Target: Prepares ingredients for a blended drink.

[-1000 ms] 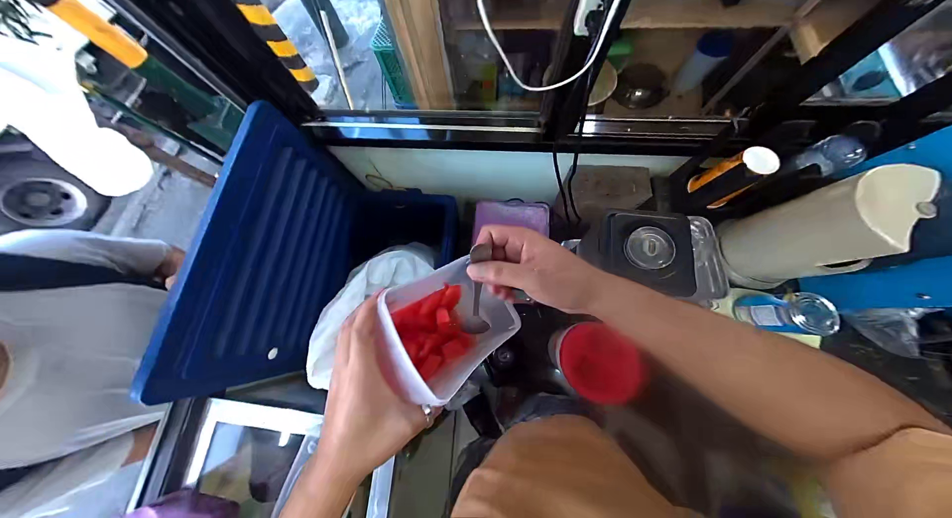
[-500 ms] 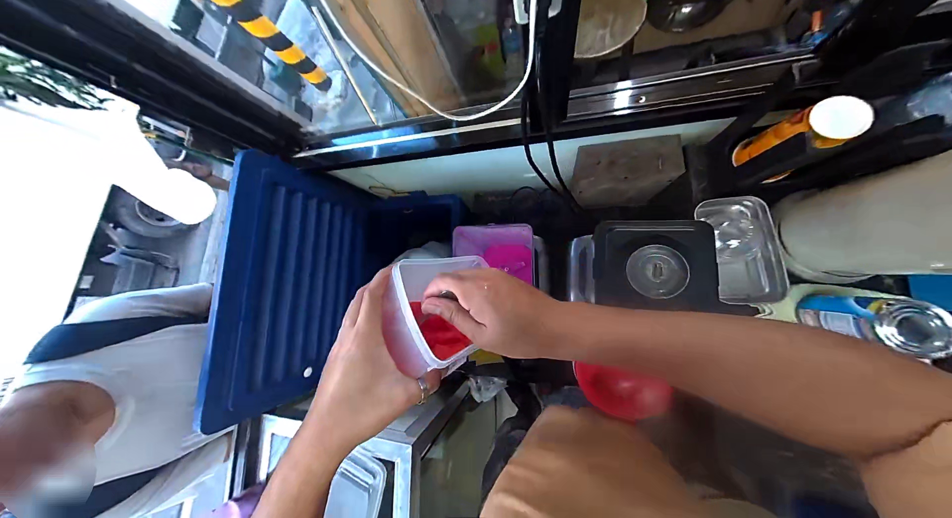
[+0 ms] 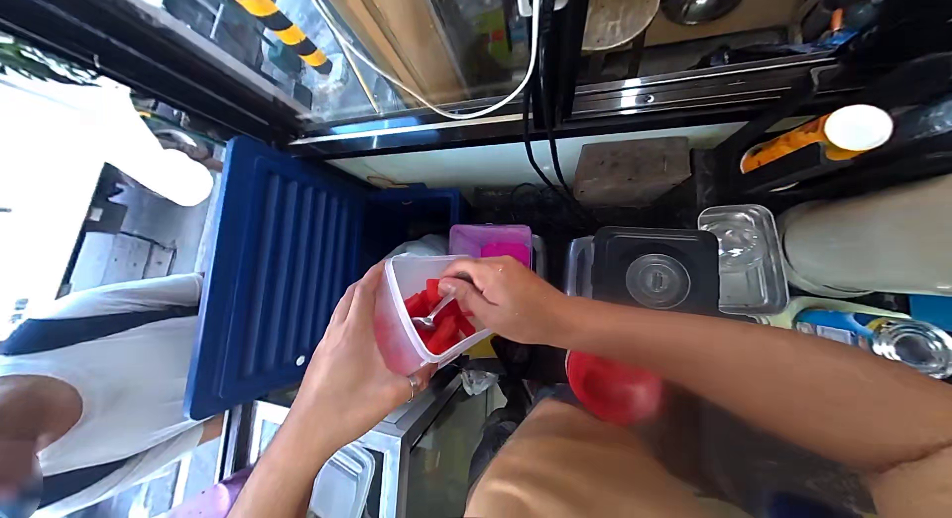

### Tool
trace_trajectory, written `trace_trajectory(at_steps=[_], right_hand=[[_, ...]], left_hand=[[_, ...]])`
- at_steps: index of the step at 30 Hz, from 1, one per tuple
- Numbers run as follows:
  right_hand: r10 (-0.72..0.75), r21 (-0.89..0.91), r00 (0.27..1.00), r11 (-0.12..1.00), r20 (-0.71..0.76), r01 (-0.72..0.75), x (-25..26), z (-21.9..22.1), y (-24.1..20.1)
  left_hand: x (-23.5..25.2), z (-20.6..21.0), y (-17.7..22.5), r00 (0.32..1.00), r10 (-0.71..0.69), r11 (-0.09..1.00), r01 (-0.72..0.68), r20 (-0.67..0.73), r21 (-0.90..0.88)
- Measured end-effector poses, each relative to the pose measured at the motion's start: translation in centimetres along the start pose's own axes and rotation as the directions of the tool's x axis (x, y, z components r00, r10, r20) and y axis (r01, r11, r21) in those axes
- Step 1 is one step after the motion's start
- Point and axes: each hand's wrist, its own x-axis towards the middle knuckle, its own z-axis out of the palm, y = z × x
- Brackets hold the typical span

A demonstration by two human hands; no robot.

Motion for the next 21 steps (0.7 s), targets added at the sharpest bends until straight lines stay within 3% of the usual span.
trace_trajectory(at_steps=[8,15,18,21], right_hand=[[0.048,-0.030,0.998,0.998,-0.029,-0.049,-0.6,-3.5,1.4],[0.022,-0.052,0.992,0.998,-0.123,-0.029,-0.9,-6.8,0.0],[0.049,0.092,0.983,0.995,-0.176,-0.033,-1.0,-5.1,-1.9],[0.101,0.212,0.995,0.972,0.025,-0.104,-1.0,-0.8,-1.7]], left_hand=[[-0.2,-0.3,-0.7,0.999,-0.053,0.997,0.053,0.004,0.059],[-0.3,-0.1,-0.9,0.999,-0.039,0.996,0.039,-0.002,0.077],[-0.3,0.1,-0.5,1.000,-0.022,0.997,0.023,-0.012,0.080],[-0.2,0.4,0.1,1.000,0.000,0.997,0.001,-0.016,0.075]])
